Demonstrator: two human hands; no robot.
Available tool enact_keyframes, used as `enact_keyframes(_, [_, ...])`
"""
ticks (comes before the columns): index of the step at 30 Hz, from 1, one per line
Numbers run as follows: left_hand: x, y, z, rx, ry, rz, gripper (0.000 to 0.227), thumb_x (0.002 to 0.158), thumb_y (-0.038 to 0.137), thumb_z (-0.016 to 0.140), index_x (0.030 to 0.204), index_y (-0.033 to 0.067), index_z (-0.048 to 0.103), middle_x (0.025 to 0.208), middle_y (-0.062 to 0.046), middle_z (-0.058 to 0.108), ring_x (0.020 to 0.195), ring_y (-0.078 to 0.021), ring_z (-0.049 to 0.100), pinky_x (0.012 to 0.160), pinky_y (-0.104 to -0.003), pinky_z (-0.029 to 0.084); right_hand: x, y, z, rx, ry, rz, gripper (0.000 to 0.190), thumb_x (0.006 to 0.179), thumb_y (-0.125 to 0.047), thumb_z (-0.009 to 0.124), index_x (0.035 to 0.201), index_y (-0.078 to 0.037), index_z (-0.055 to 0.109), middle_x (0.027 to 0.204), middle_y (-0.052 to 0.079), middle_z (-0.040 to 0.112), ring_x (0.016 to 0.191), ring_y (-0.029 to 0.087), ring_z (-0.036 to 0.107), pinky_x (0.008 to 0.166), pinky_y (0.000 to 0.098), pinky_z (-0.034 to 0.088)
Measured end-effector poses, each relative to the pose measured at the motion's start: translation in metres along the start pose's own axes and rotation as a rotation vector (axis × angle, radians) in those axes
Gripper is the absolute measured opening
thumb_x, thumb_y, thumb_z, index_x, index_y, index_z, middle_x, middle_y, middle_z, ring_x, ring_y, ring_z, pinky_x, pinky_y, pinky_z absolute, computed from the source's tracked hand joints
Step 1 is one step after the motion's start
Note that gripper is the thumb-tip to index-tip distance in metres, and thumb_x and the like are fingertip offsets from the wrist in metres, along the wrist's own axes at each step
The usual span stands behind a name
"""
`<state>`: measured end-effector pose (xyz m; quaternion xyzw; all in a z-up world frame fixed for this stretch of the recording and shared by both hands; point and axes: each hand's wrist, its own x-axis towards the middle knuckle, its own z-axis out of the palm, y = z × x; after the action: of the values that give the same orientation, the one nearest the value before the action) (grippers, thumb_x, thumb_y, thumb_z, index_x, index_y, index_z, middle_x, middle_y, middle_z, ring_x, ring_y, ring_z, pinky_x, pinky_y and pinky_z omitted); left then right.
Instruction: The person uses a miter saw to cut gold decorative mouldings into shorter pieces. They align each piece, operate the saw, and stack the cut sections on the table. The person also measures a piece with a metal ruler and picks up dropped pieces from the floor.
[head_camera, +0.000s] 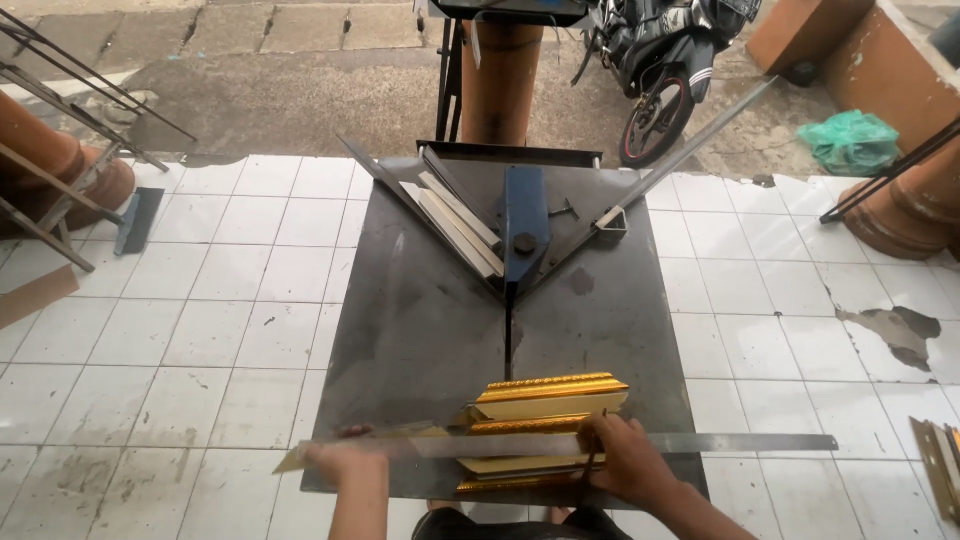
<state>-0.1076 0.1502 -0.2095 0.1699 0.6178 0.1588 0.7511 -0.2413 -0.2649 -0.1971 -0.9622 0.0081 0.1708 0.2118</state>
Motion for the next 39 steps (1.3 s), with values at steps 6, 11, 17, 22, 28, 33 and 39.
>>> enact_keyframes(6, [-0.013, 0.011, -0.044, 0.244, 0.261, 0.126, 0.067, 0.108, 0.06, 0.045, 0.156, 0.0168, 0.063, 0.162, -0.007, 0.063, 0.145, -0.0343, 0.061, 0.122, -0.046, 0.048, 0.007, 0.049, 0.102, -0.18, 0.303, -0.244, 0.059, 0.068, -0.031, 0.095, 0.116, -0.027, 0.061, 0.109, 0.001, 0.07, 0.096, 0.028, 0.064, 0.084, 0.042, 0.044])
enact_keyframes(11, [-0.013, 0.021, -0.033, 0.341, 0.161, 0.18, 0.064, 0.114, 0.054, 0.044, 0.162, 0.0147, 0.055, 0.166, -0.01, 0.057, 0.148, -0.033, 0.059, 0.122, -0.045, 0.05, 0.017, 0.038, 0.098, -0.126, 0.216, -0.142, 0.06, 0.072, -0.029, 0.099, 0.118, -0.029, 0.06, 0.112, -0.001, 0.069, 0.098, 0.023, 0.063, 0.088, 0.038, 0.046])
enact_keyframes(17, [0.004, 0.022, -0.024, 0.468, 0.194, 0.305, 0.05, 0.118, 0.045, 0.044, 0.155, 0.0118, 0.053, 0.137, -0.012, 0.07, 0.12, -0.0332, 0.072, 0.102, -0.049, 0.06, 0.032, 0.034, 0.096, -0.148, 0.279, -0.225, 0.065, 0.075, -0.019, 0.092, 0.13, -0.024, 0.058, 0.119, 0.006, 0.068, 0.103, 0.028, 0.064, 0.084, 0.0417, 0.05])
enact_keyframes(22, [-0.009, 0.032, -0.039, 0.506, 0.216, 0.581, 0.045, 0.121, 0.041, 0.035, 0.147, 0.0069, 0.048, 0.132, -0.024, 0.069, 0.111, -0.043, 0.073, 0.087, -0.057, 0.063, 0.013, 0.045, 0.121, -0.156, 0.408, -0.449, 0.041, 0.087, -0.02, 0.085, 0.123, -0.023, 0.066, 0.115, 0.004, 0.07, 0.09, 0.024, 0.061, 0.072, 0.0415, 0.048])
enact_keyframes(28, [-0.06, 0.02, -0.062, 0.915, -0.075, 1.279, 0.045, 0.116, 0.021, 0.039, 0.144, -0.0068, 0.059, 0.132, -0.032, 0.062, 0.121, -0.0496, 0.062, 0.08, -0.068, 0.056, 0.008, 0.043, 0.15, -0.09, 0.491, -0.453, 0.037, 0.091, -0.01, 0.081, 0.125, -0.02, 0.071, 0.114, 0.006, 0.069, 0.088, 0.031, 0.065, 0.072, 0.0451, 0.047])
enact_keyframes(33, [-0.034, 0.006, -0.065, 1.031, -0.328, 1.764, 0.029, 0.12, 0.022, 0.057, 0.128, -0.0038, 0.068, 0.134, -0.031, 0.051, 0.104, -0.0406, 0.064, 0.08, -0.054, 0.065, 0.007, 0.039, 0.138, -0.131, 0.431, -0.445, 0.035, 0.097, -0.012, 0.08, 0.13, -0.016, 0.068, 0.118, 0.009, 0.069, 0.087, 0.029, 0.066, 0.072, 0.0432, 0.055])
enact_keyframes(39, [-0.055, -0.061, -0.071, 1.665, -0.93, 1.166, 0.035, 0.113, 0.026, 0.06, 0.145, 0.0168, 0.068, 0.129, -0.005, 0.069, 0.074, -0.0151, 0.071, 0.065, -0.028, 0.069, 0.0, 0.027, 0.141, -0.119, 0.397, -0.5, 0.049, 0.086, -0.016, 0.092, 0.13, -0.018, 0.07, 0.128, 0.01, 0.07, 0.108, 0.031, 0.065, 0.083, 0.0476, 0.058])
